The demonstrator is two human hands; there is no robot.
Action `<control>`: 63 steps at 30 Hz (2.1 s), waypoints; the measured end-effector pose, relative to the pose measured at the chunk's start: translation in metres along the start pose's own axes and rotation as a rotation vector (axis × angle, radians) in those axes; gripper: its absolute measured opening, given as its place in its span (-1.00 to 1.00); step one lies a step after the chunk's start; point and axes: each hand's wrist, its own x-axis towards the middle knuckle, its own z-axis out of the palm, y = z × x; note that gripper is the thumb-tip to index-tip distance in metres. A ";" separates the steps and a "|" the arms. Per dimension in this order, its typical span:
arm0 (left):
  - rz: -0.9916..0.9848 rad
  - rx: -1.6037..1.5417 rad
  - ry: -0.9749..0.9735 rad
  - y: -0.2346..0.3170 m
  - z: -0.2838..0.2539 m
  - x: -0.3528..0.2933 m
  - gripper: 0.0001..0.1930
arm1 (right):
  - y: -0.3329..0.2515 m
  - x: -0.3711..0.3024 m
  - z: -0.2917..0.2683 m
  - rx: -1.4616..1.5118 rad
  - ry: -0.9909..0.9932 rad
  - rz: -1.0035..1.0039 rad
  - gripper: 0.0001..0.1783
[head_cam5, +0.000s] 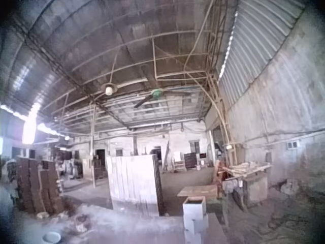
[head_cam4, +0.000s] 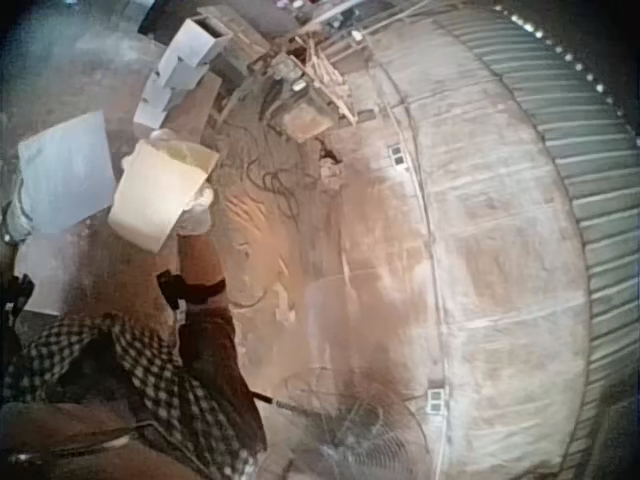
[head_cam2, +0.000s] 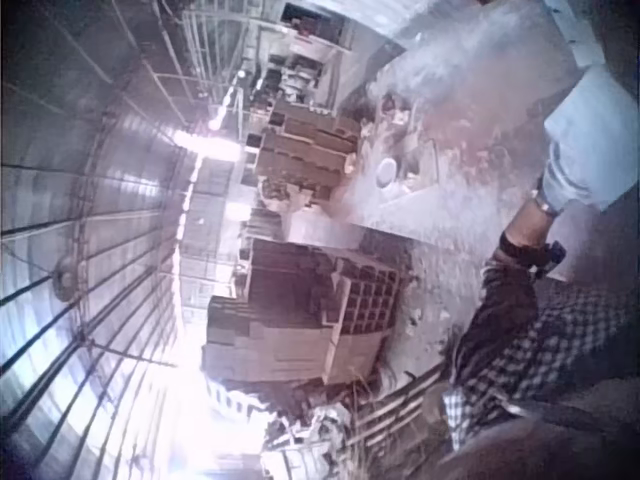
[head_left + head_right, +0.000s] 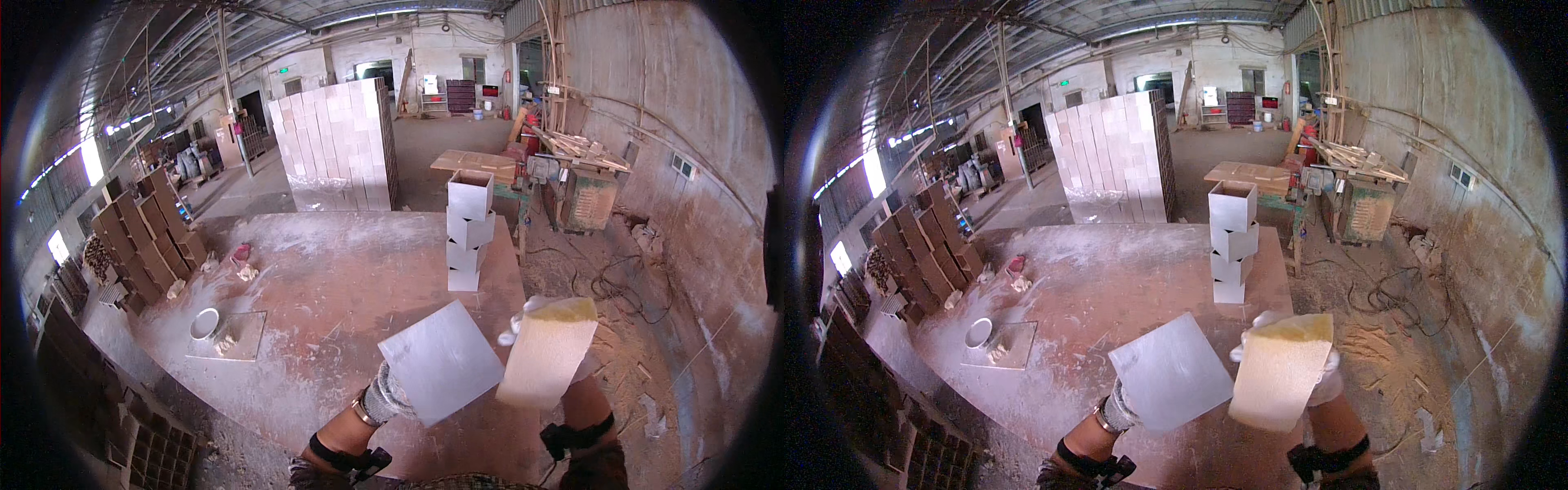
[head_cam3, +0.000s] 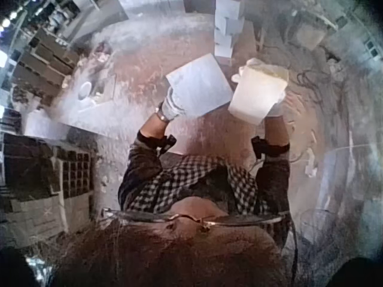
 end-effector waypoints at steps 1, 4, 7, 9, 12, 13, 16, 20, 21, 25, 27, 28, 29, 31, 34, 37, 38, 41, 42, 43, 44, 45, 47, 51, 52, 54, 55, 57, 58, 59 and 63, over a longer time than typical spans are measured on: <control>-0.074 -0.097 -0.022 -0.006 -0.007 -0.007 -0.46 | 0.017 0.007 -0.006 0.005 0.000 0.009 -0.21; -0.075 0.102 -0.033 -0.014 -0.018 -0.023 -0.50 | 0.042 0.003 -0.009 0.046 0.076 0.062 -0.41; -0.029 0.283 0.196 -0.003 -0.007 -0.033 -0.50 | 0.053 -0.001 -0.012 0.073 0.041 0.181 -0.46; 0.241 1.003 0.247 -0.002 -0.011 -0.036 -0.46 | 0.062 -0.005 -0.020 -0.091 0.027 0.244 -0.38; 0.267 1.093 0.276 0.027 -0.009 -0.041 -0.45 | 0.072 -0.006 -0.013 -0.187 0.048 0.275 -0.25; 0.303 1.207 0.249 0.033 -0.008 -0.043 -0.47 | 0.075 -0.009 -0.013 -0.149 0.052 0.280 -0.21; 0.251 0.819 0.240 -0.007 -0.012 -0.066 -0.55 | 0.085 -0.022 -0.030 -0.331 0.111 0.370 -0.33; -0.049 0.313 0.337 -0.009 -0.020 -0.092 -0.58 | 0.102 -0.028 -0.041 -0.380 0.059 0.370 -0.43; -0.098 0.193 0.379 -0.010 -0.020 -0.099 -0.58 | 0.106 -0.035 -0.046 -0.227 0.155 0.421 -0.28; -0.201 -0.230 0.539 -0.015 -0.021 -0.116 -0.61 | 0.101 -0.021 -0.031 -0.157 0.161 0.501 -0.03; -0.205 -0.398 0.575 -0.018 -0.021 -0.119 -0.62 | 0.107 -0.024 -0.041 -0.130 0.133 0.480 -0.05; -0.190 -0.474 0.567 -0.021 -0.024 -0.120 -0.63 | 0.107 -0.024 -0.043 -0.099 0.134 0.467 -0.05; -0.125 -0.600 0.475 -0.030 -0.028 -0.119 -0.62 | 0.104 -0.023 -0.042 -0.075 0.134 0.453 -0.06; 0.006 -0.843 0.283 -0.044 -0.034 -0.119 -0.62 | 0.091 -0.015 -0.035 -0.166 0.031 0.512 -0.10; -0.021 -0.666 0.252 -0.047 -0.037 -0.124 -0.59 | 0.087 -0.015 -0.045 -0.361 -0.009 0.649 -0.21; -0.068 -0.213 0.304 -0.061 -0.037 -0.117 -0.53 | 0.058 -0.017 -0.024 -0.289 0.010 0.612 -0.32; -0.062 -0.107 0.331 -0.055 -0.039 -0.122 -0.52 | 0.056 -0.010 -0.026 -0.271 -0.005 0.618 -0.32; -0.242 0.372 0.229 -0.011 -0.038 -0.107 -0.50 | 0.027 0.017 0.013 -0.623 -0.374 0.357 -0.31; -0.263 0.374 0.243 -0.009 -0.041 -0.113 -0.50 | 0.024 0.043 0.075 -0.541 0.008 0.586 -0.34; -0.295 0.049 0.305 -0.009 -0.039 -0.110 -0.52 | 0.023 0.053 0.089 -0.517 0.204 0.701 -0.35; -0.324 -0.271 0.357 -0.009 -0.037 -0.105 -0.53 | 0.019 0.062 0.102 -0.470 0.419 0.788 -0.37; -0.322 -0.276 0.349 -0.010 -0.035 -0.100 -0.53 | 0.024 0.066 0.082 -0.993 -0.017 0.347 -0.38; -0.303 -0.315 0.318 -0.019 -0.034 -0.088 -0.56 | 0.032 0.071 0.075 -1.442 -0.481 -0.150 -0.38; -0.143 0.135 0.231 -0.034 -0.036 -0.081 -0.57 | 0.065 0.079 0.077 -2.246 -0.471 -0.546 -0.50; -0.117 0.167 0.236 -0.033 -0.034 -0.079 -0.57 | 0.070 0.080 0.079 -2.217 -0.483 -0.489 -0.50; -0.170 -0.028 0.264 -0.024 -0.030 -0.076 -0.57 | 0.080 0.077 0.076 -2.213 -0.492 -0.403 -0.45; -0.248 -0.246 0.291 -0.015 -0.028 -0.077 -0.57 | 0.083 0.074 0.076 -2.207 -0.497 -0.409 -0.45; -0.231 -0.373 0.334 -0.031 -0.024 -0.085 -0.59 | 0.087 0.067 0.074 -2.163 -0.513 -0.464 -0.38; -0.210 -0.755 0.345 -0.029 -0.020 -0.078 -0.58 | 0.088 0.061 0.069 -2.171 -0.526 -0.482 -0.42; -0.187 -1.136 0.349 -0.026 -0.015 -0.072 -0.57 | 0.088 0.054 0.070 -2.179 -0.521 -0.474 -0.42; -0.154 -1.047 0.444 -0.026 -0.022 -0.080 -0.51 | 0.100 0.031 0.078 -2.269 -0.739 -0.332 -0.48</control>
